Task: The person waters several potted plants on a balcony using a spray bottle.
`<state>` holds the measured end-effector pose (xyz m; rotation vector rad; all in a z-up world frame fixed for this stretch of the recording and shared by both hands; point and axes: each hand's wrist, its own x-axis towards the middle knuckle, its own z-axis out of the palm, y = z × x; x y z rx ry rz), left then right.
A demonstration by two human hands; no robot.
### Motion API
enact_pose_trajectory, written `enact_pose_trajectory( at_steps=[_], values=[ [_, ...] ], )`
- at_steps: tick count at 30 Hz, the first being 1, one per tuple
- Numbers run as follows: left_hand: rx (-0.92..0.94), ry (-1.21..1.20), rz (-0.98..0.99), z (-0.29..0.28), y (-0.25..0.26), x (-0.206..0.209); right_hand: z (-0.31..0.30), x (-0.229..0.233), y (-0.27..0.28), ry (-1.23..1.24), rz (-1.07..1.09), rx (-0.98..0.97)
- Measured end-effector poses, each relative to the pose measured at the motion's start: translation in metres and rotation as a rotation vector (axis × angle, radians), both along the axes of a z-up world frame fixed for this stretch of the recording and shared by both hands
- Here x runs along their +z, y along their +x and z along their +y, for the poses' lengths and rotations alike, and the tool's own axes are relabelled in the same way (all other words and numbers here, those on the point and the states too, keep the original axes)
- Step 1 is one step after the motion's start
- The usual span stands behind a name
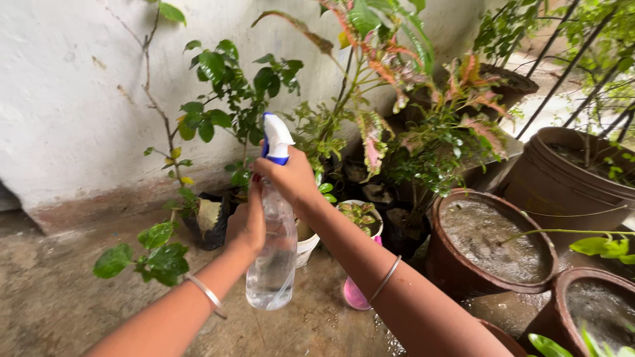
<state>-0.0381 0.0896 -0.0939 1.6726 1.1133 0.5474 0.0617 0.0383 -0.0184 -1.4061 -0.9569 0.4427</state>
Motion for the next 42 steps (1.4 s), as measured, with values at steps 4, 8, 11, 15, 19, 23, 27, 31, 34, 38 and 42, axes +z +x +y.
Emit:
enact_pose_trajectory(
  at_steps=[4,8,11,15,19,23,27,31,34,38,42],
  values=[
    [-0.036,0.037,0.045,0.013,-0.007,-0.001,0.003,0.002,-0.008,0.042,-0.012,-0.008],
    [-0.028,-0.042,-0.026,0.012,-0.009,-0.009,0.007,0.001,-0.020,-0.077,-0.106,-0.167],
    [-0.010,-0.100,-0.069,0.008,-0.009,-0.019,0.007,-0.002,-0.026,-0.121,-0.130,-0.217],
    [-0.044,-0.055,0.091,0.018,-0.007,-0.022,0.006,-0.005,-0.023,-0.094,-0.073,-0.180],
    [-0.053,-0.012,0.061,0.027,-0.007,-0.019,0.014,-0.007,-0.018,0.047,0.035,-0.026],
    [-0.042,0.000,0.052,0.025,-0.010,-0.021,0.017,-0.011,-0.022,0.000,0.026,-0.093],
    [-0.003,-0.051,0.019,0.017,-0.012,-0.028,0.017,-0.013,-0.026,-0.139,-0.065,-0.171],
    [-0.035,0.024,0.106,0.024,-0.011,-0.025,0.020,-0.016,-0.020,-0.068,0.016,-0.093],
    [-0.032,0.037,0.100,0.027,-0.009,-0.019,0.024,-0.016,-0.014,-0.003,0.059,-0.020],
    [-0.021,0.046,0.072,0.026,-0.007,-0.024,0.021,-0.013,-0.015,-0.059,-0.012,-0.097],
    [-0.027,0.085,0.038,0.016,-0.002,-0.041,0.013,-0.015,-0.019,-0.165,-0.103,-0.144]
  ],
)
